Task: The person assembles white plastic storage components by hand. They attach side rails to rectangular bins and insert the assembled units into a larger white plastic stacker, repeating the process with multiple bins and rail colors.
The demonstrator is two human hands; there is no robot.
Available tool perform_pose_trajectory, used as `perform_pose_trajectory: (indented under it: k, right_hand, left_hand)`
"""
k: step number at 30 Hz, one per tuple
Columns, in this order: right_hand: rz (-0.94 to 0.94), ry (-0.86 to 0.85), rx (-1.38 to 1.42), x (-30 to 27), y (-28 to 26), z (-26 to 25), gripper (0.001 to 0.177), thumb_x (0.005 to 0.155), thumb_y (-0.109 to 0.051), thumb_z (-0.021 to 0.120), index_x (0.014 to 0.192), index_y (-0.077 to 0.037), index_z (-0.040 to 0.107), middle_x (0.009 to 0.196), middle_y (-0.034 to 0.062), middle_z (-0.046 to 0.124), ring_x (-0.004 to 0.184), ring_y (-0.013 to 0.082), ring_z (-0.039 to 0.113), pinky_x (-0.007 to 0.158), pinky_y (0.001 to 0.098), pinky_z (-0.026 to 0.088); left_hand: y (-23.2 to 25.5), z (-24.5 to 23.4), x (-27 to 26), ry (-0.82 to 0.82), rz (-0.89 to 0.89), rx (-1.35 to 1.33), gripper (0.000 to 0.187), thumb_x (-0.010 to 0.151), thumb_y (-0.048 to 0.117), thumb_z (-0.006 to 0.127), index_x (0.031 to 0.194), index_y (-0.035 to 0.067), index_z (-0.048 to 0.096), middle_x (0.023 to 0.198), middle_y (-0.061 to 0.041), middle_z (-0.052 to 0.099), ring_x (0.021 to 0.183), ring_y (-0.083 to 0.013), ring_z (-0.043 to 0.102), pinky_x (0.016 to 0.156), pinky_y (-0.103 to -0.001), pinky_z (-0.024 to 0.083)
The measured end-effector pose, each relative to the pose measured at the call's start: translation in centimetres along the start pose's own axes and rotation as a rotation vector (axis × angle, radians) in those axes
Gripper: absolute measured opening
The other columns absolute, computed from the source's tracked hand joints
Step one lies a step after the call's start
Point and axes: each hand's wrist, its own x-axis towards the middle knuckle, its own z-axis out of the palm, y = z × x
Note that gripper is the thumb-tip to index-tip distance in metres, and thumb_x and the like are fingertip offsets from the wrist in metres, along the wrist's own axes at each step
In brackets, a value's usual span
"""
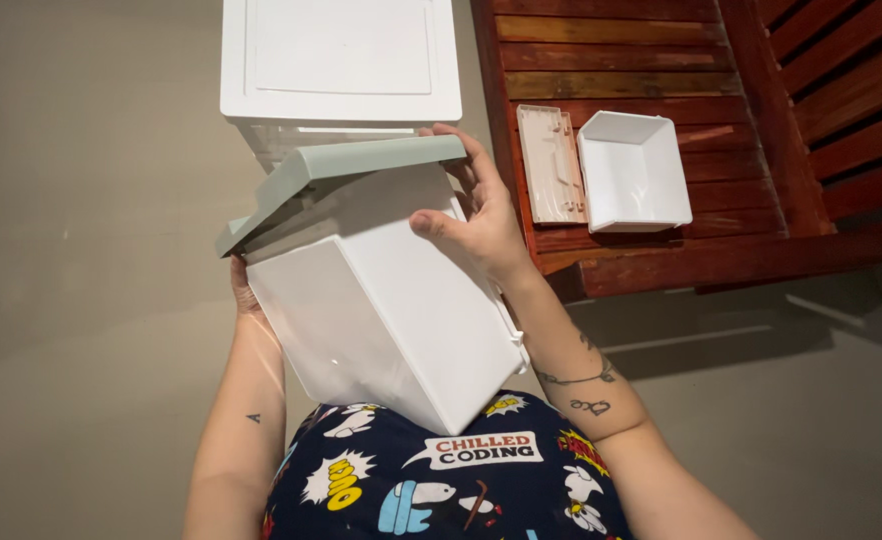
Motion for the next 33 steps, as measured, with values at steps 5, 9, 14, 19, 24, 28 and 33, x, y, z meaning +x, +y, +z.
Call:
perform_pose_trajectory:
  k: [5, 9, 14, 19, 24, 28, 33]
  right_hand:
    - [-0.034, -0.013, 0.081, 0.7, 0.8, -0.6, 0.081, 0.088, -0.013, 0.085, 0.156, -0.007, 0.042, 0.160, 0.0135, 0.050, 0.154, 0.0281, 0.042, 0.132, 0.0430, 0.035]
    - [-0.017, 0.042, 0.171, 1.2, 3.3, -3.1, 0.068, 0.088, 0.000, 0.061, 0.151, -0.014, 0.041, 0.147, 0.0081, 0.055, 0.132, 0.0231, 0.052, 0.109, 0.0405, 0.048]
    - [-0.371, 0.073, -0.241, 1.2, 7.0, -7.7, 0.054, 0.100, -0.061, 0.065, 0.114, -0.009, 0.064, 0.118, 0.0055, 0.062, 0.117, 0.0201, 0.058, 0.109, 0.0342, 0.054]
    - [-0.293, 0.206, -0.827, 0.0, 6.6, -9.9, 0.070, 0.091, -0.076, 0.049, 0.111, -0.012, 0.068, 0.109, 0.0035, 0.067, 0.114, 0.0258, 0.060, 0.104, 0.0458, 0.048]
    - [-0.252, 0.121, -0.448, -0.5, 2.6, -9.7, 0.087, 0.068, -0.068, 0.083, 0.127, -0.010, 0.058, 0.109, 0.0002, 0.063, 0.106, 0.0190, 0.065, 0.096, 0.0367, 0.056]
    - [0.055, 0.140, -0.371, -1.2, 1.1, -10.0, 0.069, 0.062, -0.039, 0.094, 0.116, -0.009, 0.065, 0.105, 0.0046, 0.069, 0.104, 0.0205, 0.068, 0.094, 0.0360, 0.058]
    - [0.130, 0.085, -0.355, -1.2, 1.7, -11.0, 0.057, 0.065, -0.023, 0.093, 0.114, -0.008, 0.068, 0.105, 0.0040, 0.069, 0.103, 0.0190, 0.067, 0.092, 0.0345, 0.058]
  left_hand:
    - [1.1, -1.4, 0.9, 0.011, 0.012, -0.006, 0.082, 0.066, 0.049, 0.094, 0.135, 0.015, 0.066, 0.139, -0.009, 0.065, 0.130, -0.0301, 0.062, 0.115, -0.047, 0.052]
    - [2.8, -3.8, 1.7, 0.042, 0.005, 0.009, 0.072, 0.079, 0.046, 0.090, 0.137, 0.011, 0.066, 0.140, -0.011, 0.065, 0.128, -0.0307, 0.062, 0.113, -0.048, 0.051]
    - [5.1, -2.6, 2.1, 0.141, -0.117, 0.161, 0.067, 0.083, 0.044, 0.081, 0.138, 0.011, 0.063, 0.138, -0.010, 0.066, 0.124, -0.0291, 0.065, 0.105, -0.044, 0.054]
    - [6.4, 3.0, 2.2, 0.460, -0.179, 0.300, 0.056, 0.086, 0.037, 0.073, 0.135, 0.012, 0.064, 0.130, -0.010, 0.071, 0.113, -0.0282, 0.070, 0.091, -0.044, 0.058]
    - [6.7, 6.7, 2.6, 0.479, -0.132, 0.636, 0.070, 0.082, 0.033, 0.078, 0.143, 0.009, 0.055, 0.131, -0.014, 0.068, 0.116, -0.0281, 0.068, 0.095, -0.044, 0.058]
    - [7.4, 6.9, 2.7, 0.393, -0.156, 0.937, 0.094, 0.076, 0.036, 0.081, 0.155, 0.012, 0.035, 0.147, -0.017, 0.053, 0.133, -0.0293, 0.056, 0.100, -0.045, 0.056]
    - [7.9, 8.0, 3.3, 0.206, -0.196, 1.136, 0.126, 0.064, 0.036, 0.086, 0.160, 0.019, 0.007, 0.158, -0.016, 0.036, 0.142, -0.0343, 0.043, 0.103, -0.048, 0.050]
